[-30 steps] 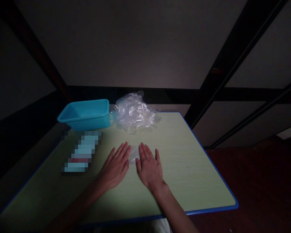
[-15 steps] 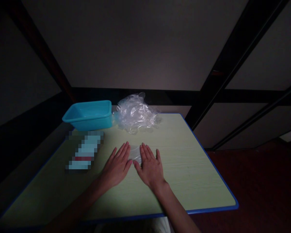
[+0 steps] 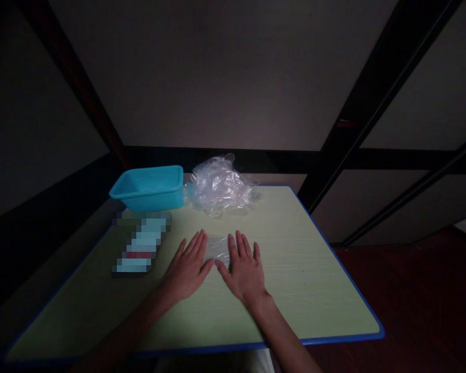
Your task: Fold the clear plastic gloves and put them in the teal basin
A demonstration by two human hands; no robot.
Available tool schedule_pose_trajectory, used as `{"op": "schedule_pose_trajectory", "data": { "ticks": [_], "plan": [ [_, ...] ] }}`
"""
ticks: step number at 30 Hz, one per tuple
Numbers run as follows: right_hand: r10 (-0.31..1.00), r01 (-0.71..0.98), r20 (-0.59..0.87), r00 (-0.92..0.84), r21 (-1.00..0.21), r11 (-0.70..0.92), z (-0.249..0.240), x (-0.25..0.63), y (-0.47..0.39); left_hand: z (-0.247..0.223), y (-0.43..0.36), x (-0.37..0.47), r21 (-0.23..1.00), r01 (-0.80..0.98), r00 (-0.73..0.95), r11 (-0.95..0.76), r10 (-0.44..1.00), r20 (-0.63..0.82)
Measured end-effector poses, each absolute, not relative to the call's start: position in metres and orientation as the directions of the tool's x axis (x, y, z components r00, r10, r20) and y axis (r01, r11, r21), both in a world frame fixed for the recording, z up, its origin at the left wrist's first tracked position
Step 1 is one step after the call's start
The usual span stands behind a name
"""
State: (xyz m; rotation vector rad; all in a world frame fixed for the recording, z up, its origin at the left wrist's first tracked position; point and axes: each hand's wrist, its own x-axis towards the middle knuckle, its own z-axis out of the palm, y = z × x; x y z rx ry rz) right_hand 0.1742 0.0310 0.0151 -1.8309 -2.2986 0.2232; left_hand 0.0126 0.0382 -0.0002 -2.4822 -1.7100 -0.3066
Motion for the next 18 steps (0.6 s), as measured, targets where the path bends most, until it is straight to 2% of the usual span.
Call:
{"op": "schedule_pose_trajectory", "data": {
  "ticks": [6,9,13,18],
  "plan": [
    [0.920,0.780,0.224,-0.320,-0.490,0.391,0.019,0.210,0.036,0.000,0.041,0.005,0.229,0.893,0.317,-0.387,0.903,0.290],
    [0.887,0.772,0.245,-0.391,-0.437,0.461,0.026,0.228,0.035,0.005,0.036,-0.006,0.286,0.845,0.360,-0.452,0.876,0.321],
    [0.854,0.797,0.249,-0.457,-0.312,0.517,0.027,0.240,0.027,0.013,0.016,-0.017,0.248,0.776,0.496,-0.580,0.804,0.329],
    [0.829,0.796,0.202,-0.522,-0.234,0.558,0.022,0.244,0.017,0.016,-0.005,-0.018,0.195,0.738,0.561,-0.646,0.748,0.356]
  ]
}}
